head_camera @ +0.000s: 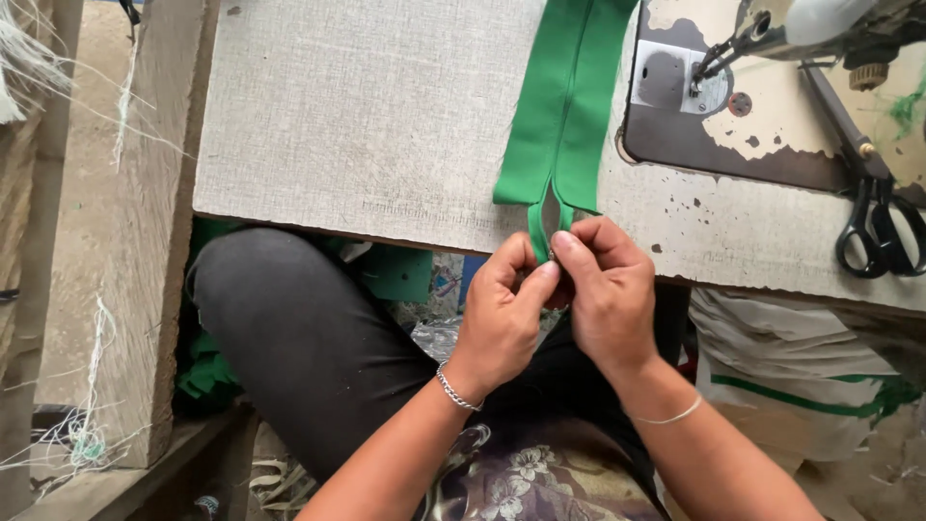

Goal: Trimming the ends of green fabric strips using scissors at a sewing workstation.

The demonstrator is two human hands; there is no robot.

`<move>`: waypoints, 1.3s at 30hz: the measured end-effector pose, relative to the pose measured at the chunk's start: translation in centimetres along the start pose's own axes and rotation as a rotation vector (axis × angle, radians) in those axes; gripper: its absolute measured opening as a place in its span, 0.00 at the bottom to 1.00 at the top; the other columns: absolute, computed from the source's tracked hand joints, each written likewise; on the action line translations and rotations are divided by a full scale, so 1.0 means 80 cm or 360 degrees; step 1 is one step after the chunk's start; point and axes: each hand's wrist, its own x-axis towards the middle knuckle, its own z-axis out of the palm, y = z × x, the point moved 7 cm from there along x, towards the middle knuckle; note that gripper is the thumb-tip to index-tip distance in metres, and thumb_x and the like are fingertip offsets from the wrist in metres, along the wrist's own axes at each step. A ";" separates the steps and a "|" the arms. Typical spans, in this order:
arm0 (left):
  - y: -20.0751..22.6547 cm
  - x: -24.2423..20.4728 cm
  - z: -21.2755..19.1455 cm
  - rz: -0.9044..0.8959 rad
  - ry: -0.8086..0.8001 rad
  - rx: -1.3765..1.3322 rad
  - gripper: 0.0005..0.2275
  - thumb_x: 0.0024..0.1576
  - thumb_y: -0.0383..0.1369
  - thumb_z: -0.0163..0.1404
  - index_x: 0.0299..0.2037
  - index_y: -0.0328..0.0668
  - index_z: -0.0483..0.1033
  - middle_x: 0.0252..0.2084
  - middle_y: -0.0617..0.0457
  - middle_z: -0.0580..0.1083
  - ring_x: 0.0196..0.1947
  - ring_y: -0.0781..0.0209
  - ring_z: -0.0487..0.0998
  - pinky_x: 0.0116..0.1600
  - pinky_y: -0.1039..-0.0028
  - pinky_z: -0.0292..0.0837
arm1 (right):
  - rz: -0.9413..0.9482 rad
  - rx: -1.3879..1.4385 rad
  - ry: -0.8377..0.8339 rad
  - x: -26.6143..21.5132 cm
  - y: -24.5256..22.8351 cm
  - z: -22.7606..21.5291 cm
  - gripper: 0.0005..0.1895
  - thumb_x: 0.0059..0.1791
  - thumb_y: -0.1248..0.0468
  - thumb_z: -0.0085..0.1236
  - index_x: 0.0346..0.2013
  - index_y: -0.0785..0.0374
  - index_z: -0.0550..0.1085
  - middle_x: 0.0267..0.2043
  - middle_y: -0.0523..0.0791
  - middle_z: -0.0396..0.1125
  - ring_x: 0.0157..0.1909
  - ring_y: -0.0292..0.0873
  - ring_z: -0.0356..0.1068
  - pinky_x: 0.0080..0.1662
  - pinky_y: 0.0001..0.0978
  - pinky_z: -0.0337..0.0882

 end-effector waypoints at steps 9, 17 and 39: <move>0.035 0.036 0.010 0.0136 -0.0010 -0.0054 0.09 0.59 0.27 0.49 0.25 0.41 0.71 0.20 0.53 0.72 0.25 0.67 0.71 0.31 0.76 0.70 | -0.0252 -0.0008 0.0291 0.017 -0.039 0.003 0.06 0.53 0.70 0.56 0.32 0.68 0.75 0.33 0.51 0.72 0.23 0.33 0.64 0.23 0.25 0.67; 0.027 0.064 0.005 0.0330 0.0144 0.0069 0.09 0.56 0.27 0.49 0.23 0.39 0.67 0.21 0.46 0.68 0.26 0.64 0.69 0.30 0.70 0.68 | -0.0214 0.0226 0.0501 0.044 -0.033 0.028 0.06 0.54 0.70 0.53 0.34 0.69 0.75 0.27 0.50 0.70 0.25 0.33 0.65 0.27 0.26 0.69; 0.026 0.068 0.005 0.0361 0.0070 -0.0034 0.09 0.55 0.24 0.49 0.22 0.41 0.66 0.20 0.50 0.62 0.27 0.67 0.65 0.30 0.69 0.65 | -0.0184 0.0111 0.0641 0.037 -0.028 0.030 0.08 0.56 0.70 0.53 0.34 0.70 0.75 0.21 0.51 0.68 0.25 0.34 0.65 0.31 0.28 0.72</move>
